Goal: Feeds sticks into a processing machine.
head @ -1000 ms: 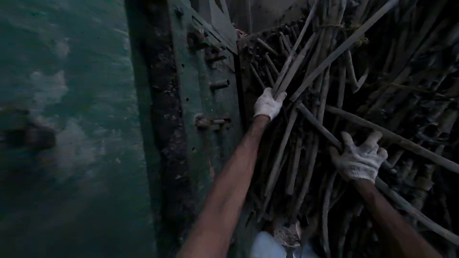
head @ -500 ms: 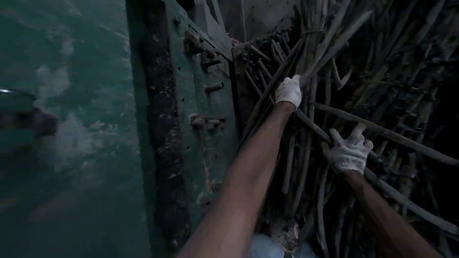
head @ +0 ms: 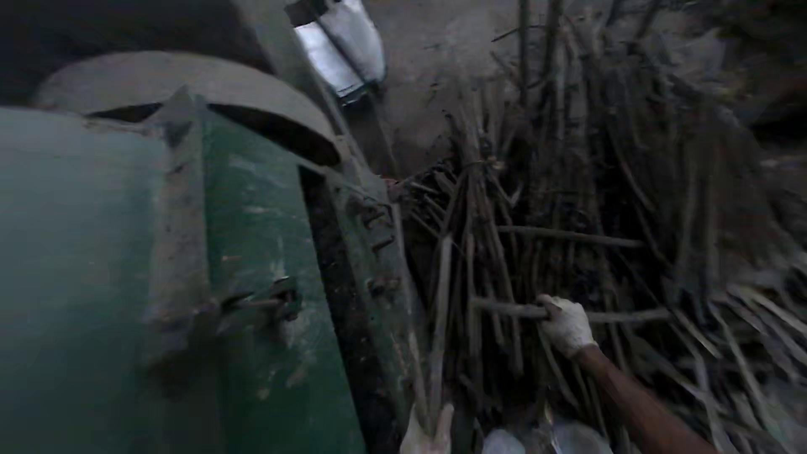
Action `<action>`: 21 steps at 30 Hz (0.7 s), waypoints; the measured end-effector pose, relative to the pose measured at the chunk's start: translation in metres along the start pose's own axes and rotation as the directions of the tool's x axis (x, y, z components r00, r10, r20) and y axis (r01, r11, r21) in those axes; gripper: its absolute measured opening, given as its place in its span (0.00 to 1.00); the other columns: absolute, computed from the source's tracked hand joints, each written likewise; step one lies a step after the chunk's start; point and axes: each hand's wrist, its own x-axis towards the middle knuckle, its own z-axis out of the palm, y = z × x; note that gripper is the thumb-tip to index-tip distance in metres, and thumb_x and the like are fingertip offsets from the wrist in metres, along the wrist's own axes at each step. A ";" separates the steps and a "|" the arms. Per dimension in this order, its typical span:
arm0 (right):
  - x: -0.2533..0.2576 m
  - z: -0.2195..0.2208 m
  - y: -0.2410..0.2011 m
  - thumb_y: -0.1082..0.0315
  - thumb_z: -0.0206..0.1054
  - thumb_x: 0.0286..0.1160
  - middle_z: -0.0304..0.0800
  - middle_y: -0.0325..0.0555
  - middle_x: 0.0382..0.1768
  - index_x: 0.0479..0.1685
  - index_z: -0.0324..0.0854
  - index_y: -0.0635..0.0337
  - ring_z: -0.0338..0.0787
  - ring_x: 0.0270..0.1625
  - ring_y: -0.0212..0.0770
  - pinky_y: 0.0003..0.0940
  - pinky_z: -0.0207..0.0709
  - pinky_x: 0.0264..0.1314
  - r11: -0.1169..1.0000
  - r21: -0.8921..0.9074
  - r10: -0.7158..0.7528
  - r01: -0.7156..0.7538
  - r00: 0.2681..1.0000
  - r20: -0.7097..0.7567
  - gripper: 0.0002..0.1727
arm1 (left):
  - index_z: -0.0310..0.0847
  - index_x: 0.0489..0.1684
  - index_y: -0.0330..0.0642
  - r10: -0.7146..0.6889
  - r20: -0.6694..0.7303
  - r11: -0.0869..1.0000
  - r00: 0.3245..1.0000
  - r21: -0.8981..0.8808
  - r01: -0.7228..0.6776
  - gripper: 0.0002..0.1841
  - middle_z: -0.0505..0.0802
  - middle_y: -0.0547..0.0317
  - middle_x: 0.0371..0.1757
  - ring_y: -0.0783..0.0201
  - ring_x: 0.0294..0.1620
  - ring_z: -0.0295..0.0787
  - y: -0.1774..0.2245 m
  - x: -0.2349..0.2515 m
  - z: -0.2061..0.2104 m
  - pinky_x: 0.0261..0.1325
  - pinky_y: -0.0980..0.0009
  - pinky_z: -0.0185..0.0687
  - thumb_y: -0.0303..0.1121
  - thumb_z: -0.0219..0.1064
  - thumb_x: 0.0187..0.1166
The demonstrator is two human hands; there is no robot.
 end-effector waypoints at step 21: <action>-0.363 -0.089 -0.094 0.30 0.46 0.81 0.95 0.45 0.41 0.39 0.90 0.46 0.93 0.53 0.50 0.62 0.79 0.66 0.969 0.219 -0.093 0.111 0.991 -0.092 0.35 | 0.69 0.81 0.43 0.544 -0.274 0.793 0.793 -0.141 -0.592 0.33 0.95 0.55 0.52 0.64 0.48 0.95 0.003 -0.099 -0.125 0.56 0.57 0.93 0.47 0.73 0.80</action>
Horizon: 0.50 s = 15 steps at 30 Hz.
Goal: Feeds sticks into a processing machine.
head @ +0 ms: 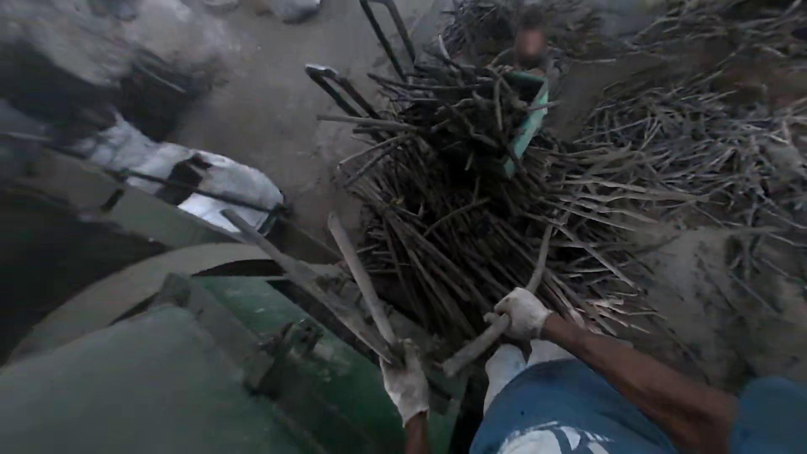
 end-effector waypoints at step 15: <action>-0.062 -0.067 -0.120 0.44 0.62 0.80 0.96 0.41 0.49 0.51 0.92 0.44 0.92 0.56 0.42 0.53 0.83 0.67 0.915 0.404 0.114 0.003 0.957 -0.265 0.20 | 0.78 0.71 0.39 0.323 0.257 0.933 0.911 -0.249 -0.260 0.27 0.95 0.59 0.56 0.69 0.56 0.93 0.041 -0.013 0.008 0.64 0.67 0.91 0.33 0.79 0.73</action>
